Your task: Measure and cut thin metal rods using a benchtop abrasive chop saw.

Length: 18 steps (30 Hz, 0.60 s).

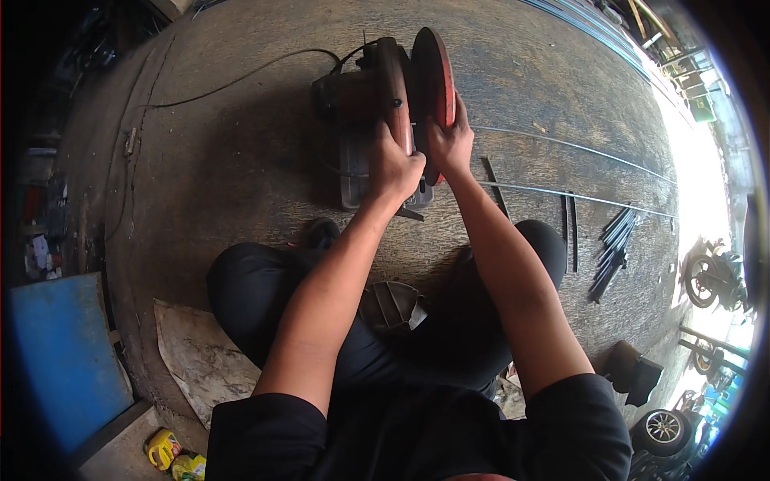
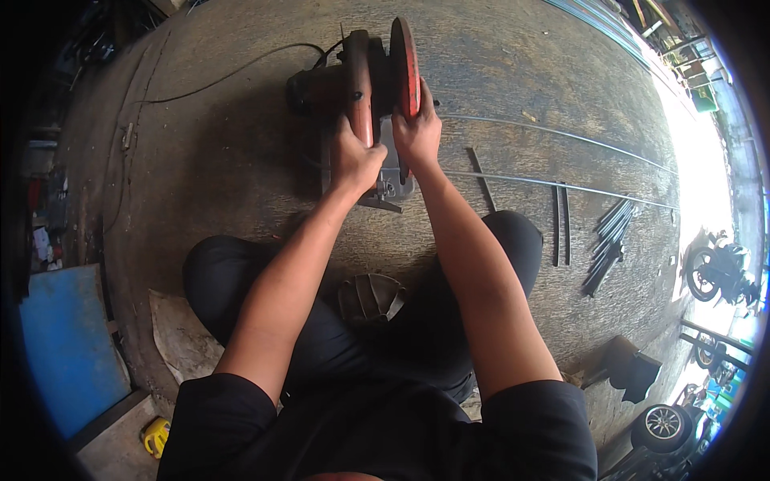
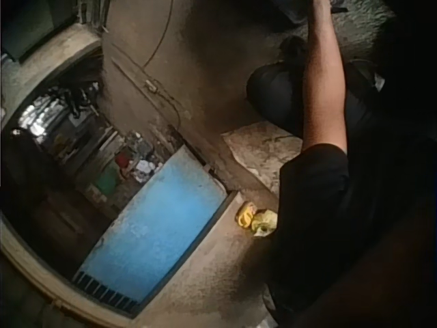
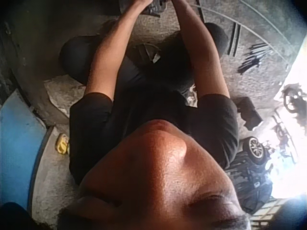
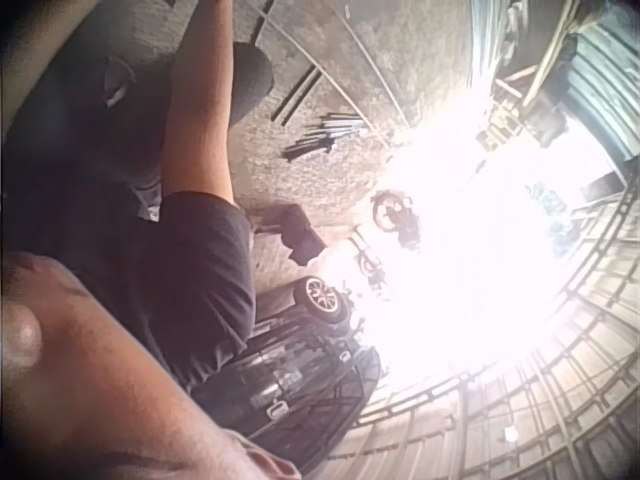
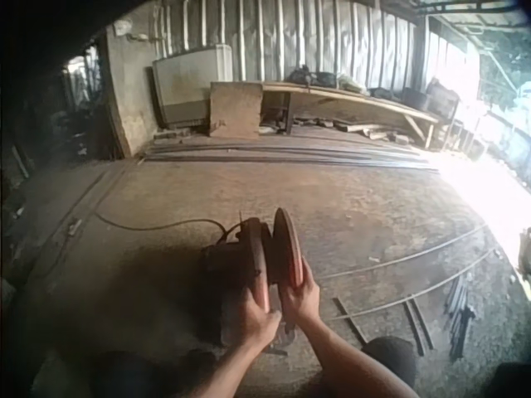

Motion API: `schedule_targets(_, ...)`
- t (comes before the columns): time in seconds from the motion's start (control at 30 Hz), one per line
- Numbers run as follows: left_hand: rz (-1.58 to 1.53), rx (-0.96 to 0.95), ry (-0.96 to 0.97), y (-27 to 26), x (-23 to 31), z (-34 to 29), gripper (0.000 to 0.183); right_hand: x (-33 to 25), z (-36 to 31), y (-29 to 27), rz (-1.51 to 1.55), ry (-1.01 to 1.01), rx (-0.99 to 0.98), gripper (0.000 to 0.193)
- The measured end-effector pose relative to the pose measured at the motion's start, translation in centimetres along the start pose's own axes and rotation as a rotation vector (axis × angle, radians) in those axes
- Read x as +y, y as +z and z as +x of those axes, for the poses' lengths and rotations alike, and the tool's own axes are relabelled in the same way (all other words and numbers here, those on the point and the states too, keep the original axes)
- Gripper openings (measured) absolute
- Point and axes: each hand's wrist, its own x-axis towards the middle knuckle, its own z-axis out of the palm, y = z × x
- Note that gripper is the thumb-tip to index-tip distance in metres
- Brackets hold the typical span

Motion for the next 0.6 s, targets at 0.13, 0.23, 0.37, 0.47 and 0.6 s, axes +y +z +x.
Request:
schedule_targets(0.13, 0.021, 0.023, -0.028, 0.2, -0.3, -0.1, 0.055, 0.3, -0.1, 0.2, -0.041, -0.007, 0.02, 0.059)
schedule_targets(0.23, 0.03, 0.038, -0.023, 0.4, -0.5, -0.1, 0.053, 0.6, -0.2, 0.4, -0.064, -0.039, 0.035, 0.059)
schedule_targets(0.37, 0.048, 0.025, -0.039, 0.5, -0.8, -0.2, 0.053, 0.9, -0.4, 0.4, -0.067, -0.065, 0.044, 0.059)
schedule_targets(0.47, 0.017, 0.032, -0.019, 0.6, -1.0, -0.3, 0.053, 1.0, -0.6, 0.4, -0.056, -0.055, 0.042, 0.058)
schedule_targets(0.6, 0.049, 0.051, -0.006, 0.7, -1.3, -0.4, 0.054, 1.1, -0.8, 0.5, -0.073, -0.018, 0.046, 0.057)
